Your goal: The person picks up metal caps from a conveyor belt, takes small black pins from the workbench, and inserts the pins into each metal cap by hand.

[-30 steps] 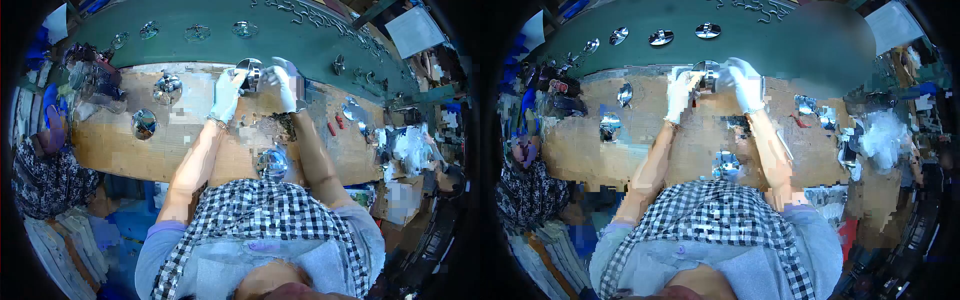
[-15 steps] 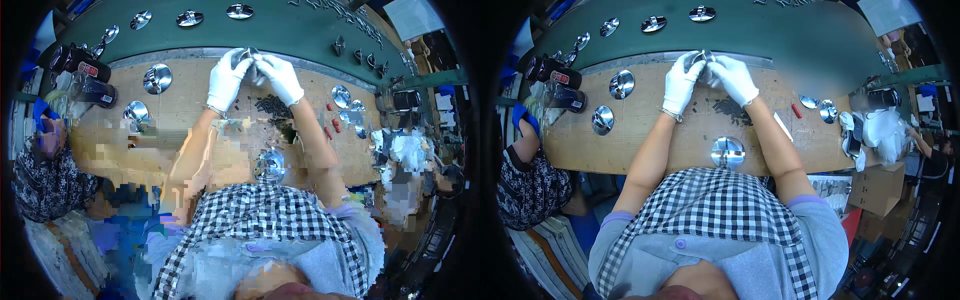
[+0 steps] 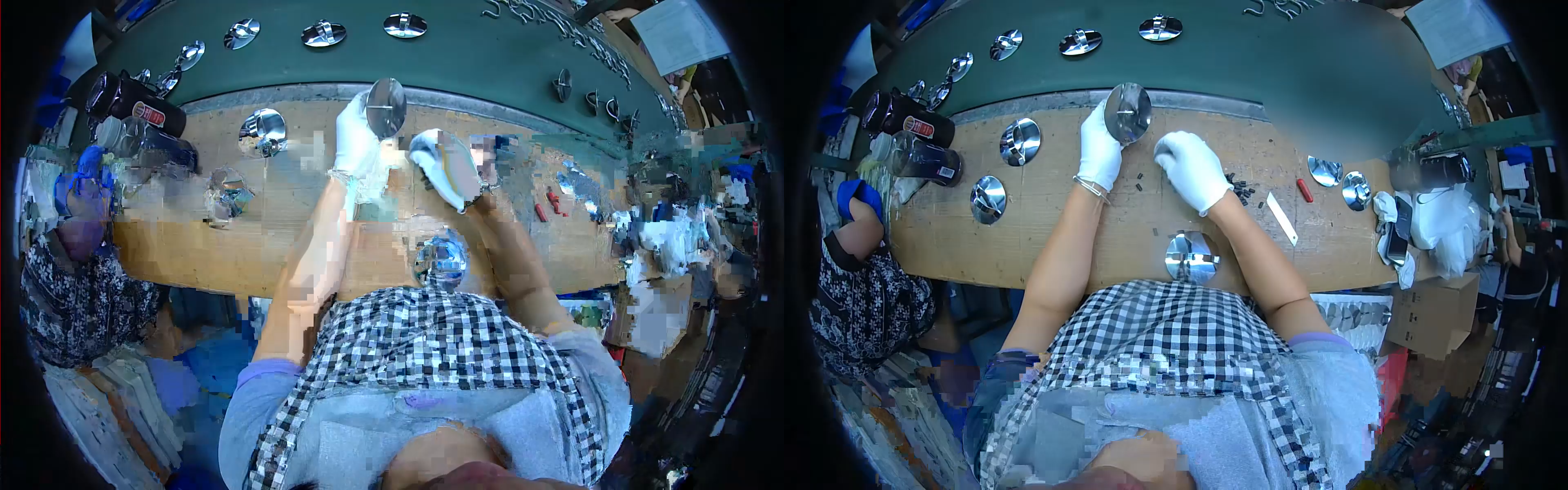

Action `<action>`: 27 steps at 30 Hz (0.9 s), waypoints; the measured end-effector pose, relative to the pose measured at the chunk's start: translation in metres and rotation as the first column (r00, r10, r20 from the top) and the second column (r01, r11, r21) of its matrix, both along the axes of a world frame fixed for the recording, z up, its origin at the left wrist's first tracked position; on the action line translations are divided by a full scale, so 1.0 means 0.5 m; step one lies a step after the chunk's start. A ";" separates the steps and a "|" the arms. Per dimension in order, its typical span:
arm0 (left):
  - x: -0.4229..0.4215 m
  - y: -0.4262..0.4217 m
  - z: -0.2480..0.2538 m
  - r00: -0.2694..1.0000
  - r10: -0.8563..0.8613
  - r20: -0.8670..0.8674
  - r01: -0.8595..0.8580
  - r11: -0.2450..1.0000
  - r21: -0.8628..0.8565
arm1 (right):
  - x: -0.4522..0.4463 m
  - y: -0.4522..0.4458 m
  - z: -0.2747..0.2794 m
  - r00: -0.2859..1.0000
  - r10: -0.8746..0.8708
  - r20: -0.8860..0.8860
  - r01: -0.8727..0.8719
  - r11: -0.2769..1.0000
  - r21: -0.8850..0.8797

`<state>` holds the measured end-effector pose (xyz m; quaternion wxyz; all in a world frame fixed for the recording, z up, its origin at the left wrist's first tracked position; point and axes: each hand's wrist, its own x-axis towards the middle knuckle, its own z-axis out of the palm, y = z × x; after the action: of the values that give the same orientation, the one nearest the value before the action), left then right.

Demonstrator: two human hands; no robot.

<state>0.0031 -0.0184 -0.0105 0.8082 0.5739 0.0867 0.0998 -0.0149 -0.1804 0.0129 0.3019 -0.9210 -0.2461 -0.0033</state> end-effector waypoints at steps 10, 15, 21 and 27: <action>0.006 -0.010 -0.034 0.989 -0.025 0.148 -0.027 0.939 0.343 | 0.022 0.034 0.034 0.937 0.021 -0.348 0.242 0.680 0.692; 0.002 -0.013 -0.019 0.987 0.015 0.161 -0.082 0.905 0.418 | 0.016 0.044 0.042 0.941 -0.018 -0.337 0.256 0.689 0.678; -0.017 -0.015 -0.003 0.953 0.010 0.304 -0.240 0.640 0.730 | 0.021 0.045 0.026 0.986 -0.135 -0.099 0.167 0.826 0.538; -0.022 -0.023 0.018 0.993 -0.059 0.100 0.035 0.974 0.224 | 0.072 0.006 0.021 0.961 -0.258 -0.098 0.252 0.677 0.692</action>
<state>-0.0080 -0.0297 -0.0015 0.7446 0.6563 0.0186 0.1201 0.0213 -0.1772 0.0236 0.6225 -0.7636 -0.0970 -0.1411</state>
